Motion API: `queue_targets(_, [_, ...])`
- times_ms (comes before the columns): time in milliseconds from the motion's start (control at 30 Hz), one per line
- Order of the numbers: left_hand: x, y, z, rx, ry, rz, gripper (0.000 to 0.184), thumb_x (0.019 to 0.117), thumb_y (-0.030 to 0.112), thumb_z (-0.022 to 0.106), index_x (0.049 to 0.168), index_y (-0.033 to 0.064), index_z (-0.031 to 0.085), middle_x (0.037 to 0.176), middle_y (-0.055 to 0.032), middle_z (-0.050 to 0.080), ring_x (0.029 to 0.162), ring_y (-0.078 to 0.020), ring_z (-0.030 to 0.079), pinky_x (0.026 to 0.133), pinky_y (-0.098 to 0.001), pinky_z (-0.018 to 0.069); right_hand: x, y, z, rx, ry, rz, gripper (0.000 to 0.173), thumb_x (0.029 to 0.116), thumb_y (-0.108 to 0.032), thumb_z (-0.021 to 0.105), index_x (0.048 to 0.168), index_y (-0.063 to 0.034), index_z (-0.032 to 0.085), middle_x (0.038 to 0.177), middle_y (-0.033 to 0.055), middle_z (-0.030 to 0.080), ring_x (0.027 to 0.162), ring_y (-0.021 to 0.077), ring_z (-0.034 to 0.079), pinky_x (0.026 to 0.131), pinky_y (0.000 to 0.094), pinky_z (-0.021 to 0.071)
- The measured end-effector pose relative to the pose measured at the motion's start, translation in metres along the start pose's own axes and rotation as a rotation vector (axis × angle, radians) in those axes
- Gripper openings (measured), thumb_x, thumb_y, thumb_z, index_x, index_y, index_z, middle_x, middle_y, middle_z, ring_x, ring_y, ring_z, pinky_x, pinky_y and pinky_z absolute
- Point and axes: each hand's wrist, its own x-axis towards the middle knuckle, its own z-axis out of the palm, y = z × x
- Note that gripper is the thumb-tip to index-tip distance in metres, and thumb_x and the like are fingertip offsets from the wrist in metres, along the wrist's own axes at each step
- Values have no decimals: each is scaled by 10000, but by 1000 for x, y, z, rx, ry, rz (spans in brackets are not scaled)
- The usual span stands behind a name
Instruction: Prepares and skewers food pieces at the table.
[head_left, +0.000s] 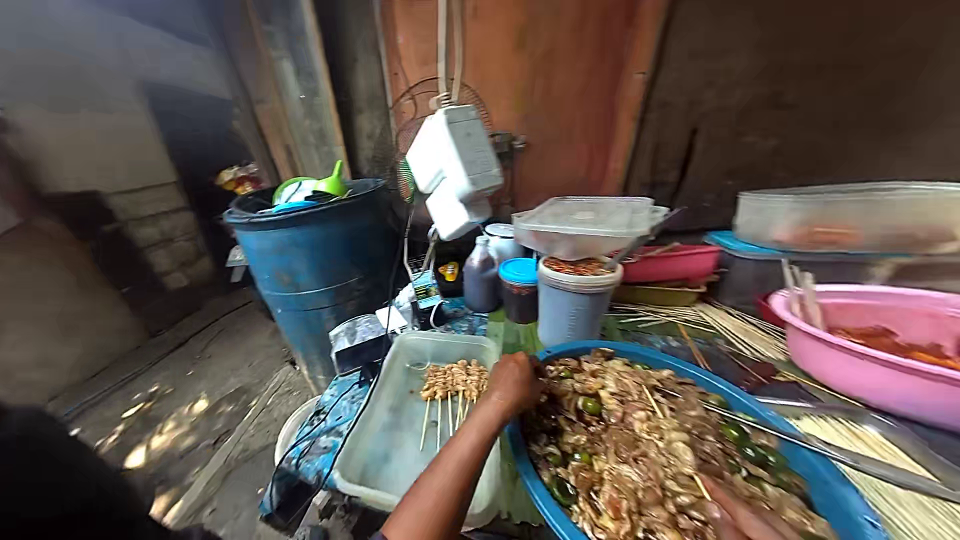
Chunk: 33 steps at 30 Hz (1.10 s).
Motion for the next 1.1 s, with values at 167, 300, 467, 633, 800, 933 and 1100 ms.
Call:
queue_targets(167, [10,24,24,281,-134,-108,317,1020,195,579,1309,106,677,1282,-201,667,1228,-407,611,984,-649,471,-4,-8,2,41,54,-19,313,980,22,512,1222,117,688,1080,359,662,973,456,674,913,525,542])
queue_targets(300, [20,22,36,144,-123,-53,301,1033,187,558,1285,84,688,1296,-200,661,1247,-389,605,1036,-623,458,-7,-11,1,48,71,-20,320,962,44,518,1220,96,700,1066,340,671,964,459,678,900,551,545])
queue_targets(467, [11,23,33,-593,19,53,179,1019,66,597,1125,-40,695,963,-119,705,829,-165,658,787,-345,550,-6,-14,1,18,3,55,336,964,33,519,1238,43,714,1069,307,679,964,446,683,890,580,542])
queue_targets(633, [2,36,37,-1002,-57,-87,123,1028,-17,526,1084,-55,629,825,-66,659,681,-112,632,662,-249,552,-6,-17,1,34,-24,49,349,952,45,520,1233,24,725,1042,292,680,922,430,685,853,568,553])
queue_targets(800, [-5,41,53,-736,94,75,148,992,35,618,1101,-23,700,920,-82,688,780,-124,647,745,-297,550,-8,-18,4,1,-25,61,357,949,28,526,1230,-20,741,1018,261,681,887,410,689,800,566,567])
queue_targets(933, [-9,43,54,-462,189,178,141,982,100,653,1070,21,729,950,-77,715,846,-140,669,815,-353,552,-6,-21,6,-10,2,63,375,930,42,511,1213,-17,748,999,249,688,870,400,692,786,557,570])
queue_targets(1100, [-15,51,49,-373,173,195,151,991,69,642,1089,27,749,1004,-87,745,859,-138,709,838,-346,584,1,-22,9,28,49,39,347,932,21,507,1167,-4,761,1001,223,713,903,377,706,822,534,571])
